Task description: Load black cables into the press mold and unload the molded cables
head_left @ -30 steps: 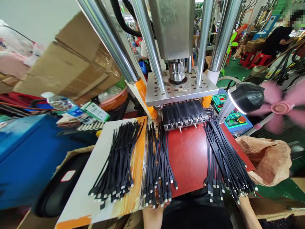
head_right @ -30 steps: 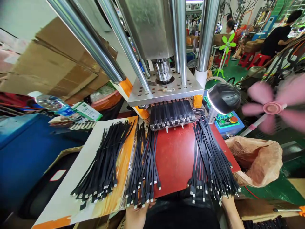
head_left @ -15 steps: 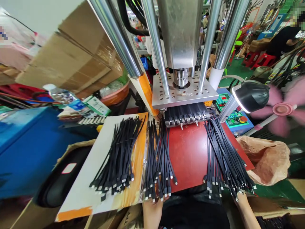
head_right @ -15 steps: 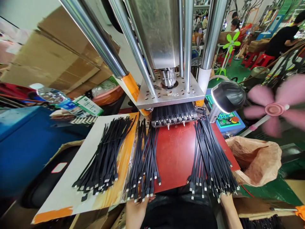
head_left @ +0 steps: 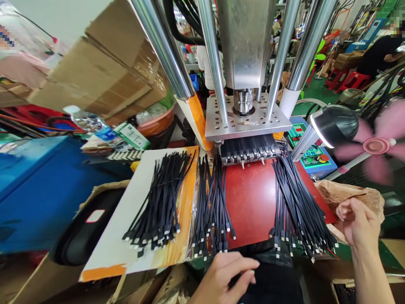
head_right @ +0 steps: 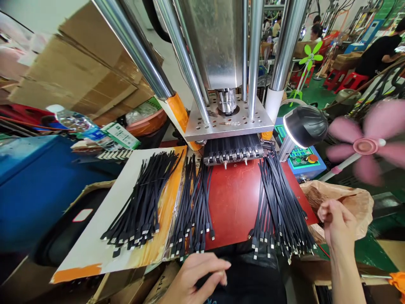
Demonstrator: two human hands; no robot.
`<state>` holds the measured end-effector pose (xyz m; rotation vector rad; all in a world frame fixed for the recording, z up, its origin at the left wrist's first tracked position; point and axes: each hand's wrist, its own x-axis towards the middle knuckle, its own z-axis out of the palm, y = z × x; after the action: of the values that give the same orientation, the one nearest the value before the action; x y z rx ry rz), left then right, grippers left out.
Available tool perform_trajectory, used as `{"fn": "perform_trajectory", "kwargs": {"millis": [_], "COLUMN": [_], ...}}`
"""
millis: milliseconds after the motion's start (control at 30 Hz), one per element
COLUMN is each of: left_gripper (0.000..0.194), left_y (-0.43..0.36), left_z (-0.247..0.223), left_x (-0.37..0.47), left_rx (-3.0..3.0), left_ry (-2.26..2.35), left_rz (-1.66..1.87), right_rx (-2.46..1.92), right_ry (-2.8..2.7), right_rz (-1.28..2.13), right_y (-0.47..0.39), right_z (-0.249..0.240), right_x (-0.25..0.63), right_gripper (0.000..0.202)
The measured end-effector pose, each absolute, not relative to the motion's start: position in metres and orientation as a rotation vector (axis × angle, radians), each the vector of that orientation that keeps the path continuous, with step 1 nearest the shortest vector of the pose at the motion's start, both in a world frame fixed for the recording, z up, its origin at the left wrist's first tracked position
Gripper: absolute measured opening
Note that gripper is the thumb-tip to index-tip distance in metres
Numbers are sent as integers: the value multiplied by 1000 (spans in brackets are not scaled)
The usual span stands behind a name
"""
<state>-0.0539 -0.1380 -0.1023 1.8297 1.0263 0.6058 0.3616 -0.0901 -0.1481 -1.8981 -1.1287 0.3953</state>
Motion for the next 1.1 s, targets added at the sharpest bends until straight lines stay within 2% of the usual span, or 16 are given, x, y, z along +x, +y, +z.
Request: {"fn": "perform_trajectory", "kwargs": {"millis": [100, 167, 333, 500, 933, 1100], "left_gripper": [24, 22, 22, 19, 19, 19], "left_y": [-110, -97, -83, -78, -80, -82], "left_z": [-93, -97, -118, -118, -121, -122], "left_x": [-15, 11, 42, 29, 29, 31], "left_rx": [1838, 1827, 1832, 1652, 1690, 1744], "left_ry": [986, 1000, 1111, 1051, 1012, 1024], "left_rz": [849, 961, 1062, 968, 982, 997], "right_rx": [-1689, -1570, -1218, -1187, -1268, -1337], "right_ry": [-1227, -1551, -2131, -2406, -2410, -2258], "right_rz": [505, 474, 131, -34, 22, 138], "right_y": [-54, -22, 73, 126, 128, 100], "right_z": [-110, -87, -56, -54, -54, -60], "right_x": [338, 321, 290, 289, 291, 296], "right_gripper": [29, 24, 35, 40, 47, 58]}}
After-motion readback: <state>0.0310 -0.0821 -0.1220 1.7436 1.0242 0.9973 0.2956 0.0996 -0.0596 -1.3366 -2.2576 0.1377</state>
